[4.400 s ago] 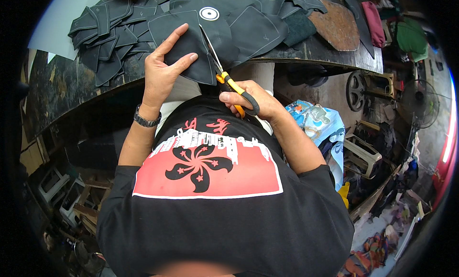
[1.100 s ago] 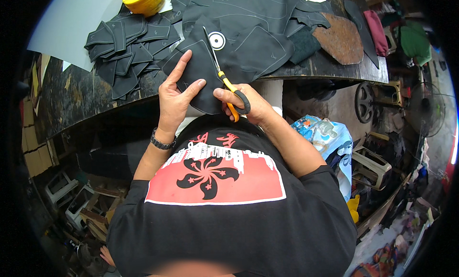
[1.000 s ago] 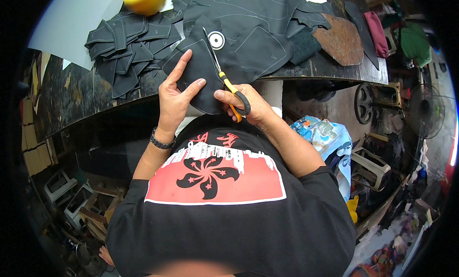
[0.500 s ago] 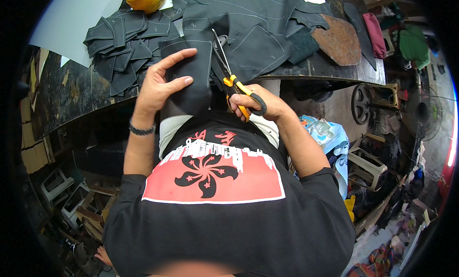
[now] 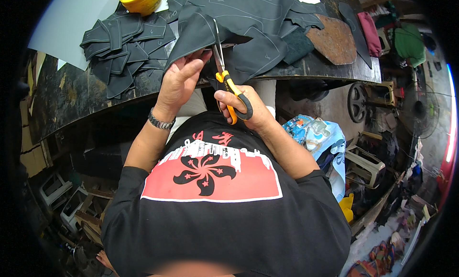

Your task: The person uses shears to cut multiple pieces of black fabric along marked outlines on a worktable. Cut pieces are stacked to the left as each piece is completed.

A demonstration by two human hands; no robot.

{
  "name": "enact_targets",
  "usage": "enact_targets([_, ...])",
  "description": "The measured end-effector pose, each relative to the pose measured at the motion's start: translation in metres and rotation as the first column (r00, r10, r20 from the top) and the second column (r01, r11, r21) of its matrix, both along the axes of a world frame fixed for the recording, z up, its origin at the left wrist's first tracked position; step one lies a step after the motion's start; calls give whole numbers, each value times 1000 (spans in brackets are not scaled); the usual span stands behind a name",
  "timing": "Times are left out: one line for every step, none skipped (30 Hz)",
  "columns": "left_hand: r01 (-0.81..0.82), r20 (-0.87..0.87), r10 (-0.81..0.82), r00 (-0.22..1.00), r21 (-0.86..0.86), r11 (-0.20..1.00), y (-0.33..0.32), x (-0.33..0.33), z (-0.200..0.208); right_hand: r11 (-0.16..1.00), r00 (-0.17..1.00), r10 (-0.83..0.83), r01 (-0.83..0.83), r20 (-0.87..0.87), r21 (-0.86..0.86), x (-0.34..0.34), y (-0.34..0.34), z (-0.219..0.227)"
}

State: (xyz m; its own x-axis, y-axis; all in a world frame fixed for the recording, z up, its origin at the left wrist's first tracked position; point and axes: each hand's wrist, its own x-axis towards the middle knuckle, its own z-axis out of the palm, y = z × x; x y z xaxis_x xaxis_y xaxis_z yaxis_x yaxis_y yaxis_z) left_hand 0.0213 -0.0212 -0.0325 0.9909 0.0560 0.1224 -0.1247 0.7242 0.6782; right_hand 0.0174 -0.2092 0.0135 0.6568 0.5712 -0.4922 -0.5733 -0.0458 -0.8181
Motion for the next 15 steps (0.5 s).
enact_targets([-34,-78,30,997,-45,998,-2,1,4,1000,1000,7,-7,-6,-3,1,-1,1])
enact_targets([-44,-91,31,995,-135,990,-4,6,8,1000,1000,6,-6,-18,-24,1,-1,1])
enact_targets([-55,-62,42,997,-233,971,-3,8,13,1000,1000,16,-16,-5,-12,2,-1,1])
enact_targets([-109,-136,84,987,-188,976,-5,9,17,1000,1000,17,-17,3,-19,3,-1,1])
enact_targets([-116,-199,85,976,-147,982,-5,10,20,1000,1000,19,-19,12,-25,3,-1,1])
enact_targets([-114,-204,88,975,-121,986,-6,8,21,999,1000,18,-17,18,-34,4,-1,1])
enact_targets([-119,-275,93,957,-77,990,-7,6,22,999,1000,16,-15,23,-43,5,-1,1])
enact_targets([-122,-280,114,953,-9,993,-7,3,23,999,999,13,-11,34,-38,5,-1,0])
enact_targets([-122,-267,114,957,-13,992,-7,0,22,999,999,13,-11,34,-45,5,-1,-1])
enact_targets([-119,-278,110,954,-13,993,-7,-2,22,999,999,11,-10,40,-39,4,-1,-2])
enact_targets([-116,-288,107,952,-14,993,-7,-4,22,999,999,10,-8,46,-33,4,0,-3])
enact_targets([-108,-288,105,952,6,994,-7,-7,22,999,999,20,-19,42,-27,4,0,-4])
enact_targets([-100,-287,103,952,25,995,-7,-9,23,999,999,30,-29,38,-22,4,0,-5])
enact_targets([-91,-262,94,960,21,996,-7,-10,23,999,999,40,-40,35,-17,4,-1,-5])
enact_targets([-96,-281,103,954,38,995,-7,-11,24,999,998,43,-43,36,-6,4,-1,-5])
